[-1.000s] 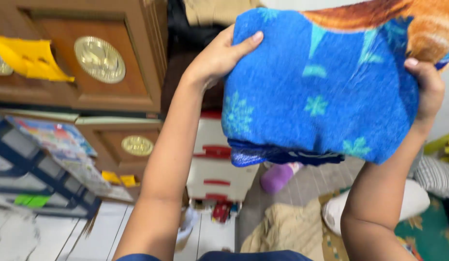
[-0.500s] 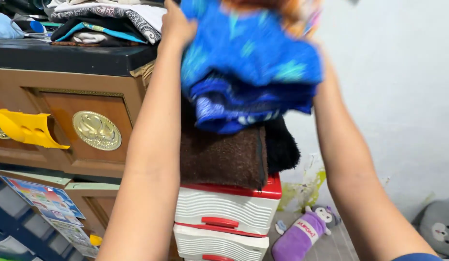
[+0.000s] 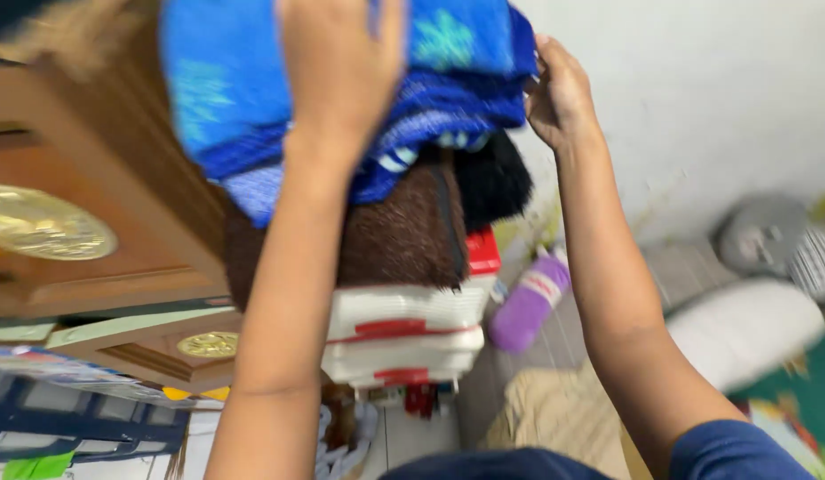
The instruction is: The person folds a tan garment and a stack of black clothes, places the folded clothes into a wardrobe shelf, then carries a small Hello Kitty board table with a cup, tissue packs and other items aside, and folds colorful towels and blankets on the bed.
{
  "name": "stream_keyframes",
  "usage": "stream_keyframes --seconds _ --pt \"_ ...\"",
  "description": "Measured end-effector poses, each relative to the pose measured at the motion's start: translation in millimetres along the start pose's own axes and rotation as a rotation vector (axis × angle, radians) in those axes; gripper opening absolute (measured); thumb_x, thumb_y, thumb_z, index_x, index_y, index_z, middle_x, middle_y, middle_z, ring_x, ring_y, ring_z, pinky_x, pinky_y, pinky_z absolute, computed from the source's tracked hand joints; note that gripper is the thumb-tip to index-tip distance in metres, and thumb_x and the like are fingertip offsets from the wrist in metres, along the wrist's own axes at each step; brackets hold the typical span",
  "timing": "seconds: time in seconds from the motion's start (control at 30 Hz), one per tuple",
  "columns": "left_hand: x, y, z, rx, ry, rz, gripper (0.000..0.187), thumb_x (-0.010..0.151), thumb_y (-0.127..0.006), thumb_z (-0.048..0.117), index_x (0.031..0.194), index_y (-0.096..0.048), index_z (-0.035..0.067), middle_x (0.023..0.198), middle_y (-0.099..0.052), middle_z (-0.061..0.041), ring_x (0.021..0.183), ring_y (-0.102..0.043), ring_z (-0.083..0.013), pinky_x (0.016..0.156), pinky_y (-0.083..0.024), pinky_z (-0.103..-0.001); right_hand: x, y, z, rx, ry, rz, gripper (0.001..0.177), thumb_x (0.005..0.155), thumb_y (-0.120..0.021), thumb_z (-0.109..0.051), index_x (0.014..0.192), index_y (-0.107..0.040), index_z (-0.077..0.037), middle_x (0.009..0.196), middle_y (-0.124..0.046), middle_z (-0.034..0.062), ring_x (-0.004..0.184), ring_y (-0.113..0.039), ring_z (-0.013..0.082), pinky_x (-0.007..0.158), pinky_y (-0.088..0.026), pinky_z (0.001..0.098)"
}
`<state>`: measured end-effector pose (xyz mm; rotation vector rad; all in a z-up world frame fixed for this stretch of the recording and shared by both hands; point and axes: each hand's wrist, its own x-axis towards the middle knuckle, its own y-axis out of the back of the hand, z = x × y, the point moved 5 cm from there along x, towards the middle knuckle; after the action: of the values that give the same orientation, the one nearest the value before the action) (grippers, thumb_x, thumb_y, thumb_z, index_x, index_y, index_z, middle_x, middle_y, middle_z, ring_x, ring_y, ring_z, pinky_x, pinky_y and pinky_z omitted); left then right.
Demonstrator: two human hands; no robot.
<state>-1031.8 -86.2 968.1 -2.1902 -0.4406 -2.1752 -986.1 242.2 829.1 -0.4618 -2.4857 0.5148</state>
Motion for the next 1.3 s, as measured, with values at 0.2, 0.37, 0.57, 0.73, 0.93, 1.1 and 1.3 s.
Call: stream_keyframes --seconds 0.2,0.37,0.57,0.73,0.93,1.1,1.3 --pt "-100 -61 153 -0.811 -0.006 -0.384 0.018 0.103 -0.064 0.013 0.12 -0.065 0.006 0.109 -0.07 -0.014 0.098 -0.069 -0.0344 0.09 -0.056 -0.045 -164 109 -17 -0.202 0.002 0.399 0.028 0.105 -0.053 -0.029 0.116 -0.066 -0.007 0.115 -0.07 0.0112 0.096 -0.075 0.0278 0.077 -0.059 0.0407" --pt "-207 -106 210 -1.06 0.158 -0.769 0.017 0.1 -0.065 0.012 0.116 -0.068 0.008 0.103 -0.073 -0.013 0.09 -0.071 -0.0344 0.077 -0.056 -0.043 -376 224 -11 -0.217 -0.105 1.022 0.02 0.1 -0.059 -0.023 0.11 -0.067 -0.007 0.104 -0.07 0.0116 0.084 -0.071 0.026 0.074 -0.058 0.0393" --pt "-331 -131 257 -1.267 0.272 -0.994 0.017 0.095 -0.065 0.009 0.111 -0.068 0.007 0.098 -0.074 -0.014 0.088 -0.072 -0.0324 0.074 -0.057 -0.041 -632 262 22 -0.016 -0.078 1.462 0.018 0.099 -0.057 -0.018 0.107 -0.066 -0.005 0.099 -0.07 0.0129 0.084 -0.068 0.0276 0.077 -0.056 0.0419" --pt "-421 -132 278 -1.317 0.312 -1.191 0.018 0.093 -0.064 0.007 0.11 -0.068 0.005 0.097 -0.075 -0.015 0.088 -0.073 -0.0319 0.076 -0.057 -0.04 -750 236 49 0.119 -0.097 1.662 0.018 0.1 -0.054 -0.016 0.11 -0.065 -0.005 0.097 -0.069 0.013 0.085 -0.066 0.0285 0.079 -0.057 0.0422" --pt "-521 -136 293 -1.253 0.388 -1.492 0.018 0.092 -0.065 0.01 0.109 -0.068 0.003 0.096 -0.075 -0.015 0.087 -0.074 -0.03 0.075 -0.058 -0.038 -790 215 59 0.12 -0.135 1.72 0.018 0.101 -0.054 -0.016 0.111 -0.065 -0.006 0.1 -0.07 0.0115 0.086 -0.066 0.0263 0.08 -0.056 0.0411" --pt "-587 -152 319 -1.108 0.331 -1.767 0.022 0.091 -0.065 0.011 0.112 -0.068 0.004 0.098 -0.075 -0.016 0.085 -0.073 -0.0309 0.075 -0.057 -0.04 -806 205 64 0.11 -0.146 1.691 0.02 0.102 -0.05 -0.018 0.112 -0.063 -0.007 0.102 -0.069 0.0108 0.087 -0.067 0.0247 0.081 -0.056 0.0403" --pt "-622 -176 381 -1.201 0.255 -1.863 0.026 0.091 -0.066 0.01 0.116 -0.069 0.006 0.103 -0.076 -0.017 0.089 -0.075 -0.0285 0.079 -0.058 -0.038 -858 204 42 0.082 -0.159 1.784 0.023 0.103 -0.046 -0.019 0.115 -0.061 -0.007 0.102 -0.069 0.0098 0.088 -0.067 0.0244 0.081 -0.055 0.0402"
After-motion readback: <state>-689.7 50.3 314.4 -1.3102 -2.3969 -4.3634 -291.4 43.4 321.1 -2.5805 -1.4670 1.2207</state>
